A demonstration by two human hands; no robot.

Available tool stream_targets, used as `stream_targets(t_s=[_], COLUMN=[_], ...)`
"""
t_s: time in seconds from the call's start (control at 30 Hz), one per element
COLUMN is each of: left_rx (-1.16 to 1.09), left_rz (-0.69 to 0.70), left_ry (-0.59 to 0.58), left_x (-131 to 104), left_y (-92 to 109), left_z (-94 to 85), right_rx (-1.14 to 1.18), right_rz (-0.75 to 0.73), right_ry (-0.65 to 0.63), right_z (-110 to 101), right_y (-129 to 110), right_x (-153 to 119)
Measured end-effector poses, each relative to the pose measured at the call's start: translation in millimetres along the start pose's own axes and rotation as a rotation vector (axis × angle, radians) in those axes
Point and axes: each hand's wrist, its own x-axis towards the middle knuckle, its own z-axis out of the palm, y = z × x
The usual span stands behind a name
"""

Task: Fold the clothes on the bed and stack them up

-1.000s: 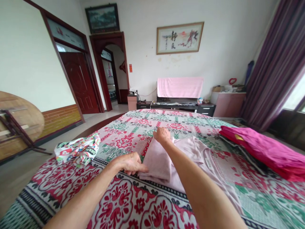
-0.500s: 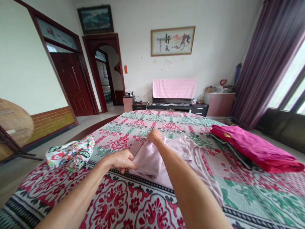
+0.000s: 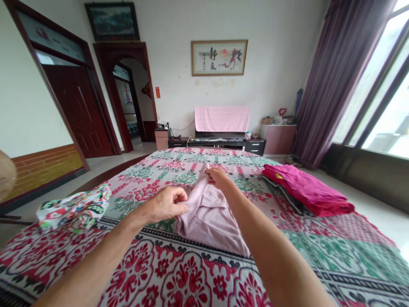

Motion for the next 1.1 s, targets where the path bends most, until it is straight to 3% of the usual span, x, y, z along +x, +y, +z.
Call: stream_targets(t_s=[0.17, 0.3, 0.4, 0.73, 0.93, 1.0, 1.1], left_rx=[0.086, 0.145, 0.191, 0.209, 0.052, 0.002, 0.041], left_rz=[0.056, 0.058, 0.065, 0.126, 0.154, 0.147, 0.112], left_ry=[-0.07, -0.126, -0.156, -0.126, -0.179, -0.133, 0.079], left_x=[10, 17, 20, 25, 22, 23, 31], left_y=[35, 36, 31, 45, 39, 32, 13], left_z=[44.6, 85.6, 103.7, 111.4, 116.4, 109.9, 95.6], right_rx=[0.053, 0.072, 0.072, -0.068, -0.292, -0.476, -0.707], right_rz=[0.046, 0.082, 0.07, -0.128, -0.141, -0.14, -0.18], right_ry=[0.043, 0.036, 0.005, 0.014, 0.089, 0.163, 0.277], right_z=[-50, -79, -91, -94, -112, -117, -121], right_y=[14, 36, 47, 40, 54, 59, 57], right_x=[-14, -30, -40, -40, -25, -20, -19])
